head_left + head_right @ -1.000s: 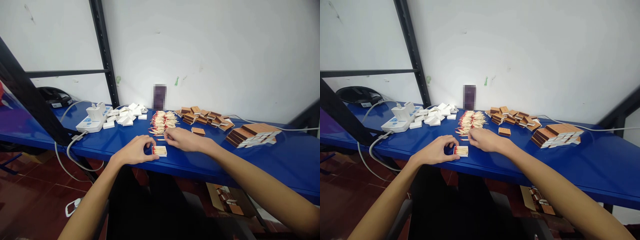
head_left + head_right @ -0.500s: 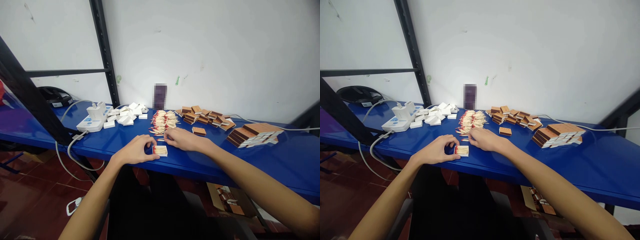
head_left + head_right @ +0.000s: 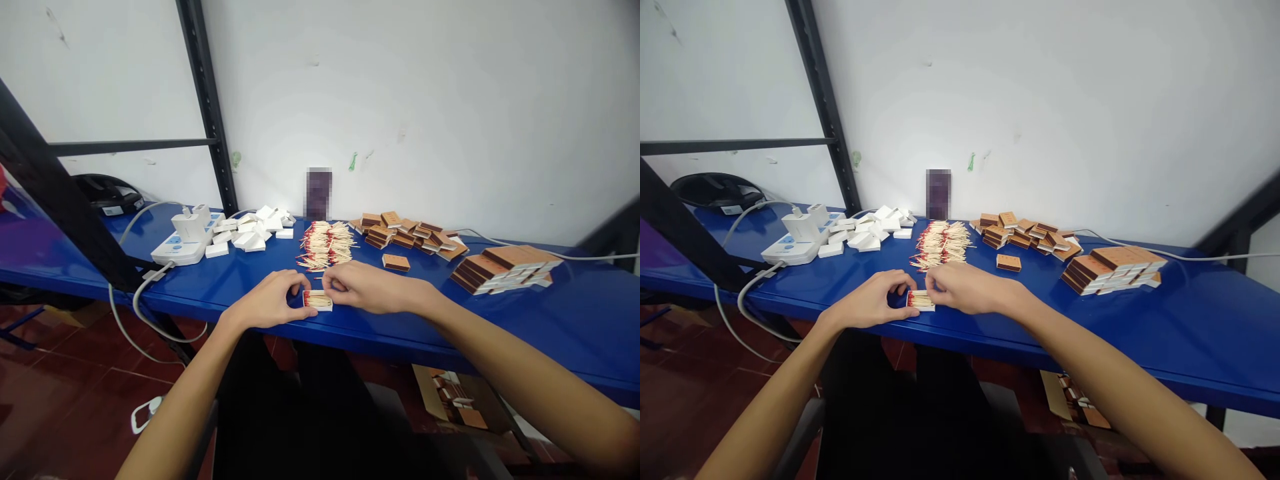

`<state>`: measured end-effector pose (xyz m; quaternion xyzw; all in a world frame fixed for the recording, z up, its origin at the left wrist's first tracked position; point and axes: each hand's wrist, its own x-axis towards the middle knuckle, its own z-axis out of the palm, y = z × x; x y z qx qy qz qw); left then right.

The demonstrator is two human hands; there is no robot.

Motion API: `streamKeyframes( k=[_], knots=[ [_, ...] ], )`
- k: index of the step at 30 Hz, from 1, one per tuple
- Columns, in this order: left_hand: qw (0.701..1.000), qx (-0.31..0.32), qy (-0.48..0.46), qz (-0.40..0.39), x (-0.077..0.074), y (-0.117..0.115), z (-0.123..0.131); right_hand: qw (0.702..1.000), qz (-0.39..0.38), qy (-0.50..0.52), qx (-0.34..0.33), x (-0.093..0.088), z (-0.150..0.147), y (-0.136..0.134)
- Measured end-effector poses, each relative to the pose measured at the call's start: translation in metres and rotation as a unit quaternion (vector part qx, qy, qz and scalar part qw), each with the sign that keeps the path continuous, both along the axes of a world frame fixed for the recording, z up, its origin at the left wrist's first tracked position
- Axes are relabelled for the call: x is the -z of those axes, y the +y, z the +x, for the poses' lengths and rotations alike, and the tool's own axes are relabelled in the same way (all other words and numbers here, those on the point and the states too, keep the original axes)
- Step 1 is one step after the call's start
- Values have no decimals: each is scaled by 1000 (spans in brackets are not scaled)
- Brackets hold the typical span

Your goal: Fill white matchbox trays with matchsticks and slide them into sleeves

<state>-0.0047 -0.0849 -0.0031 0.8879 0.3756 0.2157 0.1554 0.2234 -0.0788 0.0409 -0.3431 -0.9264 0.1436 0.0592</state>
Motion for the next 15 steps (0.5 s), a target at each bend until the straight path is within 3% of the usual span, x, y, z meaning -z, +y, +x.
streamKeyframes(
  k=[5, 11, 15],
  knots=[
    [1000, 0, 3, -5, -1, 0, 0, 1000, -13, 1, 10, 1, -4, -2],
    [1000, -4, 3, -9, -1, -2, 0, 997, 49, 22, 60, 7, 8, 22],
    [1000, -6, 7, -11, -2, -2, -1, 997, 40, -6, 68, 21, 10, 37]
  ],
)
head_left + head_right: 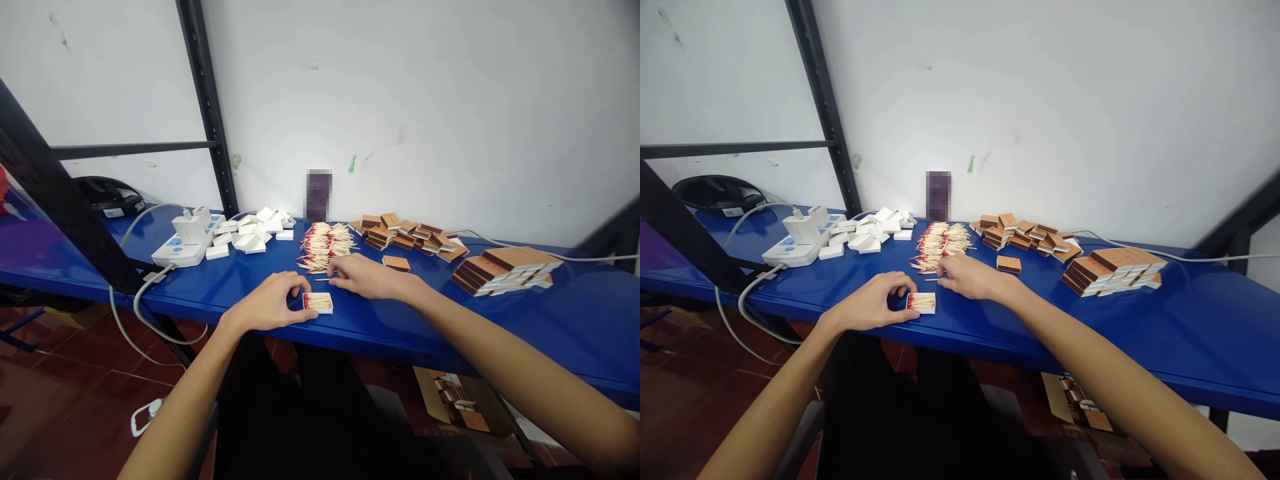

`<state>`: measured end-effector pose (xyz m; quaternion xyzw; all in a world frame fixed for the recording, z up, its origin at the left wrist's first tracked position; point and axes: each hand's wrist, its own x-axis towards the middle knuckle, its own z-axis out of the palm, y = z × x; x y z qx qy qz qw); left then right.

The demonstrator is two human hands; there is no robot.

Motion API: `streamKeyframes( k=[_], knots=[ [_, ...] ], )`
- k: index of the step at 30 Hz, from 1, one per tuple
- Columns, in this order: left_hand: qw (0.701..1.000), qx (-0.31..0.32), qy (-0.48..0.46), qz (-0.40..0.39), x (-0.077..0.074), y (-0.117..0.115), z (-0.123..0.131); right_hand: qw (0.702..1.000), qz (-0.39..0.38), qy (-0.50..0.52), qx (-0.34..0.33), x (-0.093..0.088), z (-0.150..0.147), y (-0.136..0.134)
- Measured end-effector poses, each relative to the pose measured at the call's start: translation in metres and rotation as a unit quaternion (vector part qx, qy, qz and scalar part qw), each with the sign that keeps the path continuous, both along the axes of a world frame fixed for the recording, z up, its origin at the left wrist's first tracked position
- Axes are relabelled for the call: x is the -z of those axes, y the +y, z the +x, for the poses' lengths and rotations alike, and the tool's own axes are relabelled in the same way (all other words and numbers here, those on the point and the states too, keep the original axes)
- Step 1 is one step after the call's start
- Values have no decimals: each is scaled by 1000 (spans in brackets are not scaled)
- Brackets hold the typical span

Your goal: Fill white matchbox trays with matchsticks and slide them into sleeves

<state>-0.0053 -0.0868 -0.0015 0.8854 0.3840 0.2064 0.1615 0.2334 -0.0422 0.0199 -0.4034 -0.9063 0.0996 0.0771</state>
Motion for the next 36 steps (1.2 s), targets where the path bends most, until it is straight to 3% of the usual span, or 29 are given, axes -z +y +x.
streamKeyframes(
  k=[9, 18, 24, 30, 36],
  knots=[
    [1000, 1, 1, 11, 1, 1, 0, 998, 65, 21, -9, 17, -8, 13],
    [1000, 2, -2, 11, 1, 1, 0, 997, 59, 36, -19, 17, -10, 14],
    [1000, 4, -4, 11, 1, 1, 0, 999, 10, 31, 5, 16, -8, 11],
    [1000, 3, -4, 9, 2, 2, -1, 999, 1, 39, -3, 0, -3, -13],
    [1000, -3, 2, 16, 1, 1, 1, 996, -60, 41, -51, -13, -14, -48]
  ],
)
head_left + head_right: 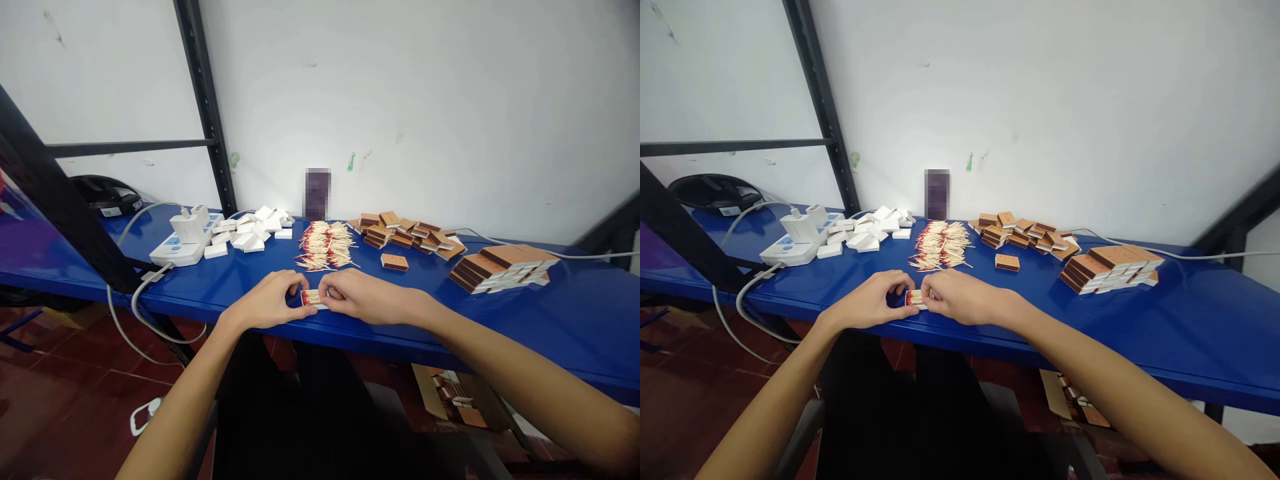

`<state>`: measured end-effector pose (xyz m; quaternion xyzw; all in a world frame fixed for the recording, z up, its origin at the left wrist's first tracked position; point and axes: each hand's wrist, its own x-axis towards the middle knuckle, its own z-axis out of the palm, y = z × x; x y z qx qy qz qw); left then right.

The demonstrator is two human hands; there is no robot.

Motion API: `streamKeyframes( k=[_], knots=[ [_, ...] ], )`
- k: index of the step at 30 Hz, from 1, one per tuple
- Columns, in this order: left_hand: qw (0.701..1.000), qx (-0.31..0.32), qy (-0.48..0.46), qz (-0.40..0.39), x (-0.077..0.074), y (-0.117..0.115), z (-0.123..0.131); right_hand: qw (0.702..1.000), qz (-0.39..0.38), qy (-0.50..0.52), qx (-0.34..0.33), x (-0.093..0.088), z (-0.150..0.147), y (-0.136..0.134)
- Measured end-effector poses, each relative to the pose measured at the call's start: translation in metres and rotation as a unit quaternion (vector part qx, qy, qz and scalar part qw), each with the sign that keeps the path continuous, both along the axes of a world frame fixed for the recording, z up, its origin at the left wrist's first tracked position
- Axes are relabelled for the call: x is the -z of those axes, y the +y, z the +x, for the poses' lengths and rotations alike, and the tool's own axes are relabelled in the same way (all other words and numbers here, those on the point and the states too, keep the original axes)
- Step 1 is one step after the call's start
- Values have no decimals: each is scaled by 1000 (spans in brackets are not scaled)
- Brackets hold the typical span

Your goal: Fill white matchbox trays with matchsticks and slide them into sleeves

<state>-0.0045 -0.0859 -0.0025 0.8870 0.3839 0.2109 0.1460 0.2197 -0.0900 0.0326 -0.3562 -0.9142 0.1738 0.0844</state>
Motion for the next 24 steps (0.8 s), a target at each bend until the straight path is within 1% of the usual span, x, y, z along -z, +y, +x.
streamKeyframes(
  k=[2, 5, 8, 11, 13, 16, 18, 20, 22, 24],
  knots=[
    [1000, -3, 1, 0, 0, 0, 0, 1000, -9, -2, 1, -1, -3, -3],
    [1000, 2, 0, -1, -1, -1, 0, 1000, -5, 7, 20, -3, -1, 2],
    [1000, 3, -3, -4, -1, -1, 0, 997, 45, 27, 50, -4, 11, 18],
    [1000, 5, -2, -10, -2, -2, 0, 992, 96, 20, 80, 3, 25, 39],
    [1000, 6, 2, -16, -3, -3, 0, 991, 104, -1, 89, 10, 31, 50],
    [1000, 1, -1, -28, -3, -3, -1, 990, 107, -18, 94, 19, 31, 57],
    [999, -26, -7, -25, -1, -2, -1, 989, 107, -20, 97, 23, 27, 57],
    [997, -79, -9, -12, 1, 0, -1, 989, 106, -24, 99, 25, 23, 56],
    [992, -130, 5, 0, 4, 2, 0, 988, 107, -34, 102, 26, 21, 55],
    [988, -153, 31, 11, 7, 4, 2, 988, 110, -48, 102, 27, 22, 52]
  ],
)
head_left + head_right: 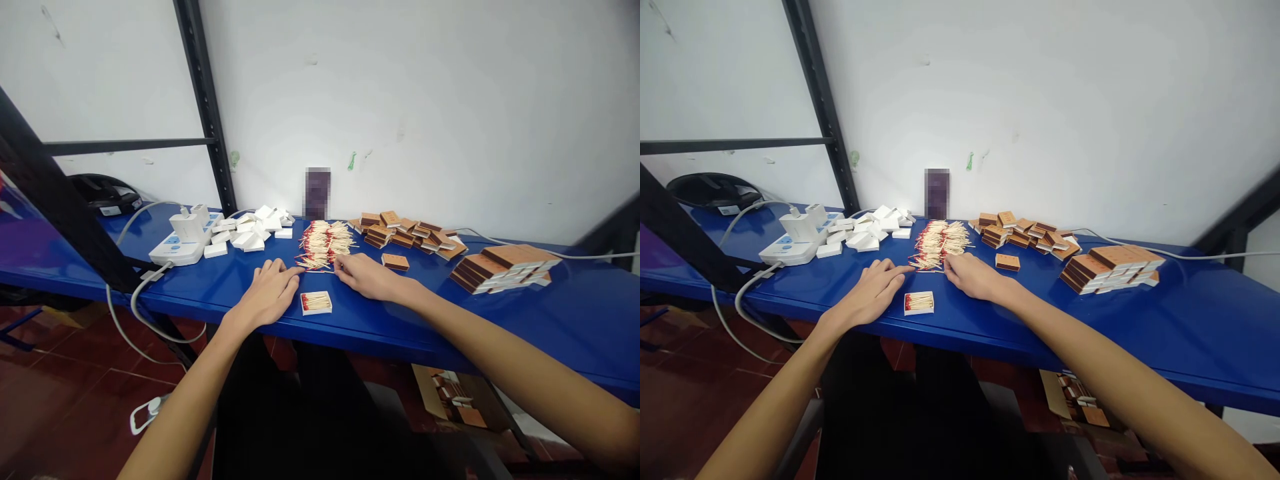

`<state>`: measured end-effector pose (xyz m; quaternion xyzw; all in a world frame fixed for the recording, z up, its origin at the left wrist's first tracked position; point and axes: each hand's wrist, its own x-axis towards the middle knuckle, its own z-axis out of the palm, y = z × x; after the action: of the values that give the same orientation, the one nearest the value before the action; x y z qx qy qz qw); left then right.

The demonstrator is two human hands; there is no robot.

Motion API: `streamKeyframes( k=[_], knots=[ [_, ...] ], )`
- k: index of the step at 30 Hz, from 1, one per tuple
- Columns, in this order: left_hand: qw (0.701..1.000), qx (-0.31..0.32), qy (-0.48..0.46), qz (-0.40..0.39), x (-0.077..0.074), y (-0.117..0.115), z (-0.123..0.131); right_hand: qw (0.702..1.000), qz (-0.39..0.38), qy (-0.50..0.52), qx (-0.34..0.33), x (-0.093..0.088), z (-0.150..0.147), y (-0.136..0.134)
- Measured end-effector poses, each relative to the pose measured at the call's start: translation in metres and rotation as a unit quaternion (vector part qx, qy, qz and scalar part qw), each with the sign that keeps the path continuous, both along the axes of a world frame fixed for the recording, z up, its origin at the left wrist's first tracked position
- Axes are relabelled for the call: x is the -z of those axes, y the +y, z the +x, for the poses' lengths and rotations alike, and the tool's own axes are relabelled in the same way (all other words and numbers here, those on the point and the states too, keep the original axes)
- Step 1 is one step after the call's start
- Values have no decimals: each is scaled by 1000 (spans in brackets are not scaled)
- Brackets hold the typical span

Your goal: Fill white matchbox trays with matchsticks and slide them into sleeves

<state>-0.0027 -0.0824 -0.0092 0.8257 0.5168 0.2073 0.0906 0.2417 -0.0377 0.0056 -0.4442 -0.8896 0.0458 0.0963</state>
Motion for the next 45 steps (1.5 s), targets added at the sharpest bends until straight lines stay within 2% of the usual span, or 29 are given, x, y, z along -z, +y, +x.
streamKeyframes(
  k=[7, 13, 18, 22, 28, 34, 38, 42, 45],
  knots=[
    [999, 19, 48, 3, 0, -1, 1, 999, 26, 22, 2, -2, -8, -10],
    [999, 12, 34, 20, 4, 5, -1, 1000, 17, -9, -13, 3, -21, -1],
    [998, 37, 34, 36, -4, 28, -5, 999, -15, -17, -32, 2, -19, 0],
    [990, 110, 83, 15, -17, 54, -3, 997, -14, -57, -42, -1, -15, -13],
    [984, 145, 100, 2, -23, 75, 4, 997, -7, -69, -32, -2, -6, -29],
    [981, 153, 117, -3, -27, 70, -2, 997, -25, -75, -22, -2, -6, -25],
    [982, 147, 118, -6, -28, 64, -9, 999, -21, -38, -29, -8, -5, -25],
    [988, 140, 60, -14, -35, 52, -12, 997, -31, 8, -71, -17, -8, -38],
    [990, 140, -2, -28, -42, 37, -10, 994, -47, -2, -94, -20, -15, -50]
  ],
)
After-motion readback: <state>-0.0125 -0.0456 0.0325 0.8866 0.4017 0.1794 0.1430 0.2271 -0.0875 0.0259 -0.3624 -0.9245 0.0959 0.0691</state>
